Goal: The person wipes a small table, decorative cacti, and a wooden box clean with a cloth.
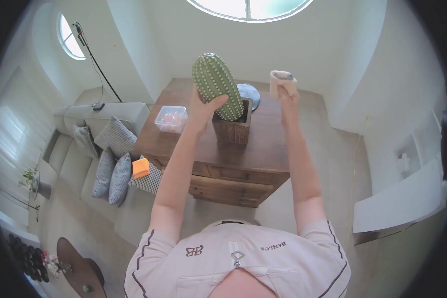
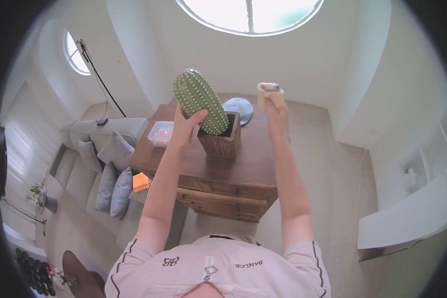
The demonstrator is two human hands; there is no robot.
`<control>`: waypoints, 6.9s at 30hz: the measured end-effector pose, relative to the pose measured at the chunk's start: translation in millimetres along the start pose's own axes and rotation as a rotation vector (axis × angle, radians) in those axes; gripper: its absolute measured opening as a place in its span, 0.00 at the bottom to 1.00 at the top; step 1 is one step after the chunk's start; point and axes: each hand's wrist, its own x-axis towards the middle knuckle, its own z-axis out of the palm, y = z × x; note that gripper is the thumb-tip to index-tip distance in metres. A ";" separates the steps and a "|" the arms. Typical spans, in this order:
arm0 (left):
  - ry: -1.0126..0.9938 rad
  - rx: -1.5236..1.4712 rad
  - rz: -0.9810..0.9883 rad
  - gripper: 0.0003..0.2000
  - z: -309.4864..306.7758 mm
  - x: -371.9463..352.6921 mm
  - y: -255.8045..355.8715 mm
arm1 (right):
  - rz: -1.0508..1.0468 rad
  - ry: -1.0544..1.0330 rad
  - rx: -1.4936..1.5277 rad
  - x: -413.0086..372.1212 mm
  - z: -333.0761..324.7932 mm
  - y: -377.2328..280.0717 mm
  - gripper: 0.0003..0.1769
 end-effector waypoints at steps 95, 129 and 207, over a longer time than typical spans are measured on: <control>-0.017 1.533 -0.402 0.39 -34.0 -25.6 -12.0 | 0.304 0.115 0.306 -36.5 0.2 47.2 0.20; 0.093 0.547 -0.022 0.29 17.3 -90.4 -48.7 | 0.552 0.066 0.268 -44.0 44.3 63.6 0.23; 1.073 0.094 0.150 0.44 -82.8 -530.9 110.0 | -0.522 -1.442 0.610 -431.5 82.0 -53.4 0.18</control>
